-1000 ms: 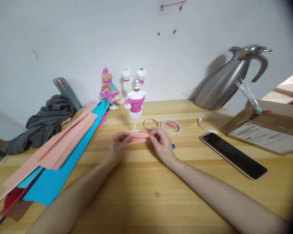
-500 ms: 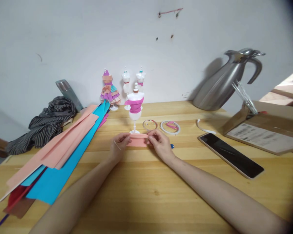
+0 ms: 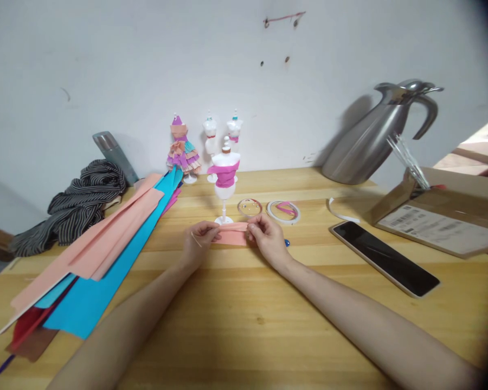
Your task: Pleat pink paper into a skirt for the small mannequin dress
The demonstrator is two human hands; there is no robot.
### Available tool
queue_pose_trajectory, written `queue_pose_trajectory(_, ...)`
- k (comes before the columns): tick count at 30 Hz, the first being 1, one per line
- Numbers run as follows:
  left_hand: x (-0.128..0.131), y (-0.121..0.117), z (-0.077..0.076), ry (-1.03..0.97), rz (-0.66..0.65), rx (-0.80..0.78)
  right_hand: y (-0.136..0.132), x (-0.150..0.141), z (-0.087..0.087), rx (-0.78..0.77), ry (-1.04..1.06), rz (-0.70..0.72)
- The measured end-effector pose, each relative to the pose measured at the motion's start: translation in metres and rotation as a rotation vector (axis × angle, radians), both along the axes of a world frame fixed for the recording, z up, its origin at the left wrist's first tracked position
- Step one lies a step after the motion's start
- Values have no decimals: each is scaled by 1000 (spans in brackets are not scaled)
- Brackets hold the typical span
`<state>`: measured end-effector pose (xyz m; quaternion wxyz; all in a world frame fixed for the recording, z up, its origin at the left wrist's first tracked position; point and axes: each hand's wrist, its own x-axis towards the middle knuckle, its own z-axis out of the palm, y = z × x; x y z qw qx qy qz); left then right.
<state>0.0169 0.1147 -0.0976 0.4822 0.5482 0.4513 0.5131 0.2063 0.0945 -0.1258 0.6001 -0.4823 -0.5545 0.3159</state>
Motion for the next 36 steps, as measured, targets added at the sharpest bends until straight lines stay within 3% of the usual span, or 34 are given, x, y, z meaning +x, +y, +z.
queue_pose_trajectory(4, -1, 0, 5, 15, -24, -34, -1, 1, 2, -9, 31, -3)
queue_pose_trajectory(11, -5, 4, 7, -88, -31, -35, -10, 3, 16, 33, 163, 164)
queue_pose_trajectory(15, -11, 9, 2, -162, -58, -72, -7, 4, 17, 68, 279, 85)
queue_pose_trajectory(19, -16, 15, 1, -232, -147, -133, -2, 6, 15, 13, 252, 25)
queue_pose_trajectory(23, -19, 17, 2, -356, -229, -184, -1, 7, 13, -54, 149, 132)
queue_pose_trajectory(30, -24, 18, 0, -470, -416, -273, -10, -4, 15, 8, 59, 395)
queue_pose_trajectory(33, -29, 16, -2, -471, -542, -258, -16, -10, 14, -94, 115, 504)
queue_pose_trajectory(36, -33, 10, 1, -482, -667, -290, -22, -17, 15, -261, 313, 618)
